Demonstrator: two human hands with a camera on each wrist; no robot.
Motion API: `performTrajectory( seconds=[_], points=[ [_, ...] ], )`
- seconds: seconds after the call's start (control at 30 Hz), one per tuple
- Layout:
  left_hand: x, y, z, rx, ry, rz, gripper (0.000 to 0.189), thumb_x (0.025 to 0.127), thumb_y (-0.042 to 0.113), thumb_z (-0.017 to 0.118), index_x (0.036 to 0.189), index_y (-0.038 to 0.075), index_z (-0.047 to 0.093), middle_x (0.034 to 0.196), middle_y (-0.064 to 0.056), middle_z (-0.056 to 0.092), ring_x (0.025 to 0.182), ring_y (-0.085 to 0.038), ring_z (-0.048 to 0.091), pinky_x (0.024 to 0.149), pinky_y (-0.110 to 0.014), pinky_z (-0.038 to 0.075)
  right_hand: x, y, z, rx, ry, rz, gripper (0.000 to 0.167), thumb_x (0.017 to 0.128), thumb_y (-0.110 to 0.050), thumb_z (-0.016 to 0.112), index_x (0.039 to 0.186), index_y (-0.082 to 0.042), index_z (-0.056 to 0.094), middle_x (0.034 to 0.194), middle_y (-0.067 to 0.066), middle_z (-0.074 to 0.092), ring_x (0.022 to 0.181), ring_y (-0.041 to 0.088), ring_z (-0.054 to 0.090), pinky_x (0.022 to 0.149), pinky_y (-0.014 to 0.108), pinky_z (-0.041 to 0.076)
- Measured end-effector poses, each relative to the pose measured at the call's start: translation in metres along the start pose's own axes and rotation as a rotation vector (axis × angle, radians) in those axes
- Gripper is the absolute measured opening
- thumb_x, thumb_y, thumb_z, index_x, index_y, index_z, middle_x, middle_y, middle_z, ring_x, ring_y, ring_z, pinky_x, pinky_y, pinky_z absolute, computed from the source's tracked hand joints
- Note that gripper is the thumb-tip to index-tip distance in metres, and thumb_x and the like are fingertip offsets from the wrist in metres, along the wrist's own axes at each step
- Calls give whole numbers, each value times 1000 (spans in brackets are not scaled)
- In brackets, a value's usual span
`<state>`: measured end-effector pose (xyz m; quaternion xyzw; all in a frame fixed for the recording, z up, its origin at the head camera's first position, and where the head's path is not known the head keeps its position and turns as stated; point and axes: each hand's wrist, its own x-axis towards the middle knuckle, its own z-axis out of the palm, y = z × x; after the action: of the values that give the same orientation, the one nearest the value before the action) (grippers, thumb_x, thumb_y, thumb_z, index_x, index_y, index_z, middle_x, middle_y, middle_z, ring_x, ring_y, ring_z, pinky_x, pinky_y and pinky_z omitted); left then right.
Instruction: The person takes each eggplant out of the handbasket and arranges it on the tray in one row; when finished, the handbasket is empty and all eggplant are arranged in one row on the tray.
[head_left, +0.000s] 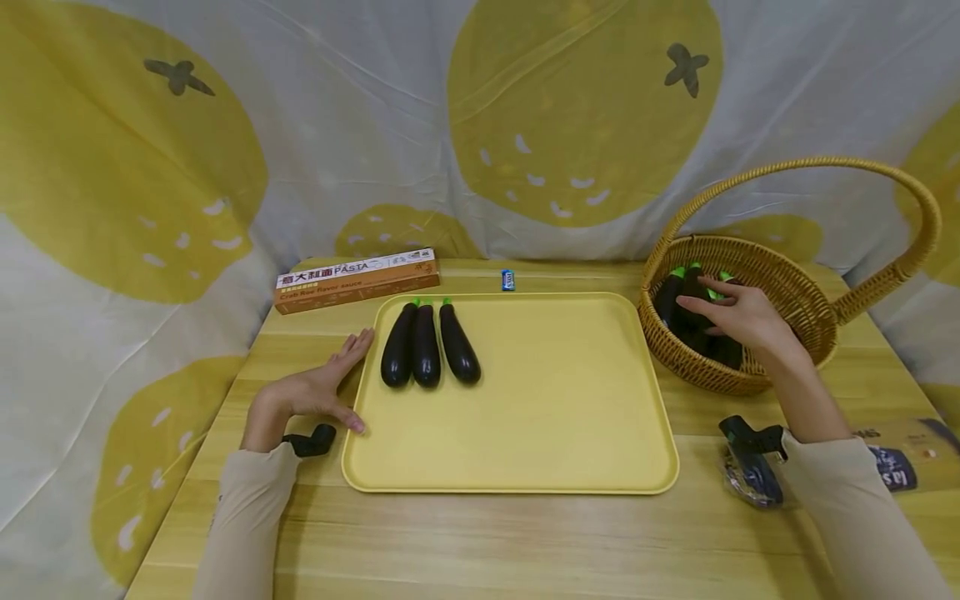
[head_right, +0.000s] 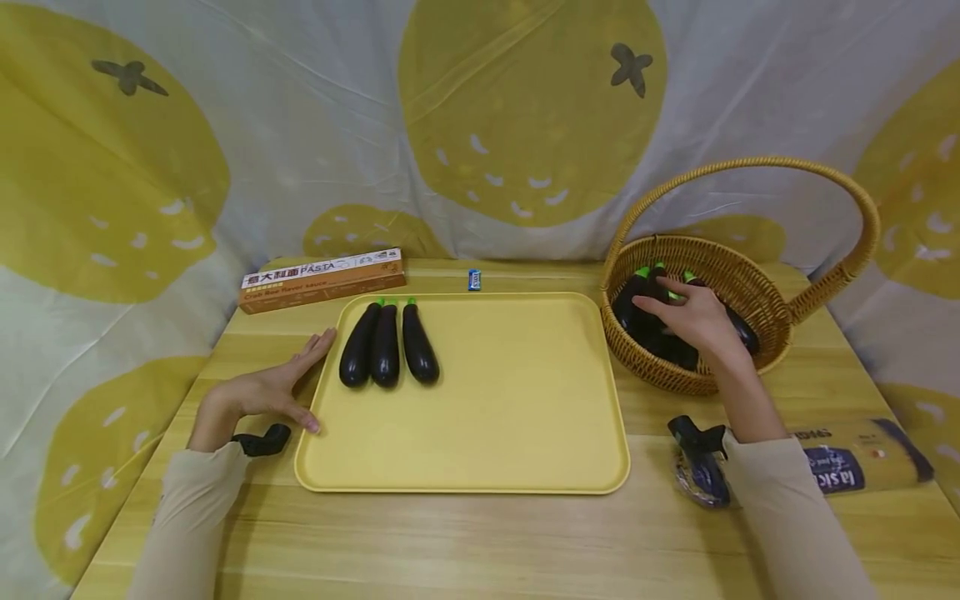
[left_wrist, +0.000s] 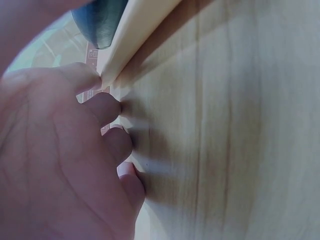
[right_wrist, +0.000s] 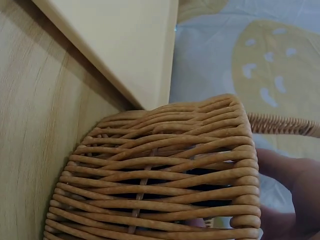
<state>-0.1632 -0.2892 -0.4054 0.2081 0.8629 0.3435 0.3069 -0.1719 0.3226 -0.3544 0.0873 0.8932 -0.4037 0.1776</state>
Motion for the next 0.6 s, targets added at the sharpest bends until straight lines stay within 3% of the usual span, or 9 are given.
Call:
performTrajectory(
  seconds=[0.13, 0.3, 0.37, 0.43, 0.53, 0.6],
  points=[
    [0, 0, 0, -8, -1, 9, 151, 67, 33, 98, 165, 6, -13, 169, -26, -24, 153, -53, -23, 117, -80, -4, 1, 2, 0, 21, 1, 8, 86, 102, -53, 57, 166, -11, 17, 160, 39, 30, 83, 2, 70, 114, 63, 41],
    [1, 0, 0, -6, 1, 13, 150, 67, 32, 98, 165, 4, -12, 169, -27, -24, 154, -52, -24, 118, -79, -5, 2, 5, -1, 71, 5, 3, 77, 106, -43, 55, 165, -9, 20, 155, 36, 41, 76, -6, 69, 117, 63, 38],
    [1, 0, 0, -5, 3, 10, 150, 67, 32, 98, 165, 4, -12, 169, -27, -24, 154, -52, -24, 118, -79, -5, 2, 7, -2, 91, 10, -1, 74, 106, -41, 54, 164, -8, 22, 139, 24, 62, 76, -7, 69, 117, 62, 38],
    [1, 0, 0, -8, 1, 7, 150, 67, 31, 98, 165, 5, -12, 169, -27, -24, 154, -52, -24, 118, -79, -5, 1, 9, -3, 110, 13, -6, 70, 107, -38, 53, 164, -9, 23, 117, 0, 73, 77, -9, 69, 115, 59, 41],
    [1, 0, 0, -13, 0, 5, 149, 68, 30, 98, 165, 5, -13, 169, -27, -25, 154, -52, -24, 118, -79, -5, -1, 12, -5, 126, 8, -9, 67, 108, -37, 51, 164, -9, 24, 92, -32, 61, 80, -10, 69, 108, 48, 51],
    [0, 0, 0, -17, -2, 5, 149, 68, 30, 98, 165, 6, -13, 168, -26, -26, 154, -52, -25, 118, -79, -6, -2, 13, -6, 138, 2, -14, 66, 109, -36, 50, 164, -10, 24, 88, -36, 60, 81, -11, 69, 99, 38, 58]
  ],
)
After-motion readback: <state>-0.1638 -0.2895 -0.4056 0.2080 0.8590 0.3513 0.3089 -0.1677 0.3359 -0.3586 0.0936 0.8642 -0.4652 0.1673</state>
